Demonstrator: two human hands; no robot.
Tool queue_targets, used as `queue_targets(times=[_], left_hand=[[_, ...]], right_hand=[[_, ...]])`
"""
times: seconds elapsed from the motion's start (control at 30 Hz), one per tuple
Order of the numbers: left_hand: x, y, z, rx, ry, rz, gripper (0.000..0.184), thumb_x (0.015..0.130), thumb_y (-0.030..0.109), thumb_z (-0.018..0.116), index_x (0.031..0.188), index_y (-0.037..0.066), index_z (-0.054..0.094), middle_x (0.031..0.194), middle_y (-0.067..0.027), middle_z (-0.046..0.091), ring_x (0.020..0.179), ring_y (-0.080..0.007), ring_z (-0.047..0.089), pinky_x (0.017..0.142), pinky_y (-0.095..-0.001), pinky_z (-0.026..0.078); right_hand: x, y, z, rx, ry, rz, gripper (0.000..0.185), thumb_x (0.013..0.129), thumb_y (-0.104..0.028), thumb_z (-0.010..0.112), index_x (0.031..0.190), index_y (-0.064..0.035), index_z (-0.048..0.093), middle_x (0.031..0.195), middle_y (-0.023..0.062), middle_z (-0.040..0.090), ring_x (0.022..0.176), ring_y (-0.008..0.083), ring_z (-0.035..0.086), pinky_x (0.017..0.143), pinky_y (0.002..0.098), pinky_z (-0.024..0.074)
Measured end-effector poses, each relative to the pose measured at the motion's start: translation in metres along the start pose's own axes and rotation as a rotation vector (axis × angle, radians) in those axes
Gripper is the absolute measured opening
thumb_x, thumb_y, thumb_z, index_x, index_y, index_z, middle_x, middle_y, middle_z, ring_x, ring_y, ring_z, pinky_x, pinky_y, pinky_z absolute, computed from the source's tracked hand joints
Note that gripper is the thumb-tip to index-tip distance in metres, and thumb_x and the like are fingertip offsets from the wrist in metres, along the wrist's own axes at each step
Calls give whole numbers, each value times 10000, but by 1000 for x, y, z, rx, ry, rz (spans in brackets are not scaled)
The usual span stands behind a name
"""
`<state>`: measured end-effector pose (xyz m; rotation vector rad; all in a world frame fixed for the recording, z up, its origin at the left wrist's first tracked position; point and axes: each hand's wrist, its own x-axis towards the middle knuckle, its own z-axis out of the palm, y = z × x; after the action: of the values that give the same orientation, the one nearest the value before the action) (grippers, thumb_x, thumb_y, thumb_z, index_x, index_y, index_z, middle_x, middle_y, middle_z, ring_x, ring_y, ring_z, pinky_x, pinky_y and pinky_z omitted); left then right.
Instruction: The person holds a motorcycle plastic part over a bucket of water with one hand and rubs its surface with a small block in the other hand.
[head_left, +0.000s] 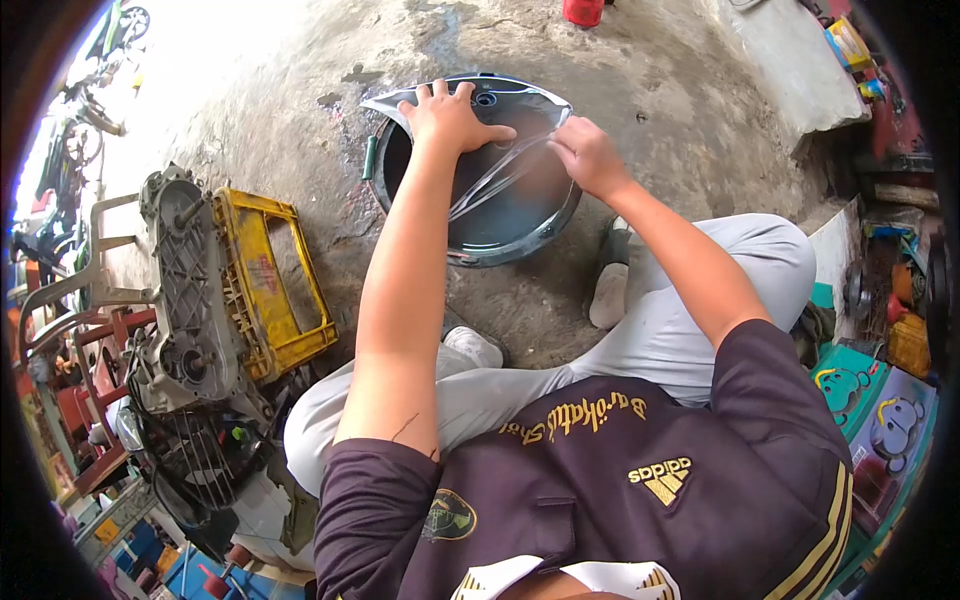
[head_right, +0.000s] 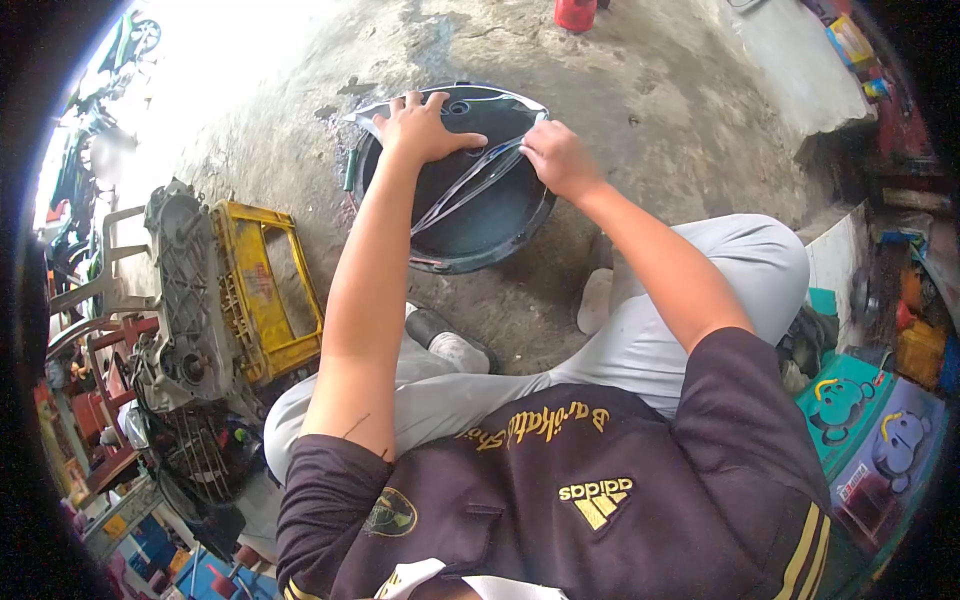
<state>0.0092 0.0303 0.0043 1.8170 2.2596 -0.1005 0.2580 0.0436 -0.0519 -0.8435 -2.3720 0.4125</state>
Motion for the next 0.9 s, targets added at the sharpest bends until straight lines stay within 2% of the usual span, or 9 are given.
queue_targets(times=[0.07,0.1,0.2,0.27,0.37,0.57,0.7,0.83,0.9], left_hand=[[0,-1,0,-15,8,-1,1192,622,869,825,1588,225,555,1660,-160,481,1575,-395,370,1217,-670,320],[0,-1,0,-9,18,4,1190,621,869,826,1587,228,556,1658,-161,483,1572,-397,375,1218,-670,320],[1,0,-2,-1,29,10,1185,616,867,829,1581,232,566,1650,-164,492,1563,-401,388,1217,-671,321],[-2,-2,-1,-1,26,9,1182,611,866,833,1575,232,575,1644,-166,499,1556,-402,397,1215,-672,322],[-5,-5,2,-31,76,24,1162,598,856,843,1546,225,610,1624,-172,522,1540,-412,417,1215,-673,322],[-6,-7,5,-52,158,41,1128,582,843,855,1498,214,660,1601,-183,548,1531,-420,428,1219,-678,316],[-8,-6,6,-58,158,37,1119,585,837,856,1492,211,666,1611,-187,539,1543,-428,413,1221,-678,315],[-8,-7,6,-61,174,53,1118,588,837,855,1491,206,665,1613,-183,537,1537,-427,420,1223,-668,319],[-7,-6,5,-70,158,47,1122,587,840,853,1493,206,664,1610,-182,539,1530,-423,426,1221,-666,322]], right_hand=[[-1,-10,-1,-17,6,51,142,927,-127,728,841,-50,646,906,127,617,947,349,658,824,459,561],[1,-15,0,-30,-54,-82,140,919,-126,741,846,-51,648,896,123,620,934,341,661,803,461,559],[-2,-38,1,46,-105,-146,142,919,-126,735,841,-53,641,883,128,615,914,342,663,794,459,557],[-2,-13,-2,-13,-172,-106,138,917,-132,740,855,-48,649,895,135,626,900,356,666,801,470,554],[2,11,-7,5,-60,92,123,917,-141,748,895,-43,677,906,145,651,915,372,671,813,488,550],[-3,-28,0,76,-126,-120,141,922,-150,747,872,-52,658,886,141,660,913,369,671,808,483,551],[5,7,-13,-54,-108,55,163,931,-188,748,895,-59,654,905,130,667,914,369,671,817,486,559],[0,-6,-8,-20,-76,44,169,929,-187,750,897,-54,650,909,131,658,927,371,669,816,487,558],[-2,-22,-6,32,-157,-78,167,933,-175,746,897,-51,639,912,133,641,944,369,666,809,488,555]])
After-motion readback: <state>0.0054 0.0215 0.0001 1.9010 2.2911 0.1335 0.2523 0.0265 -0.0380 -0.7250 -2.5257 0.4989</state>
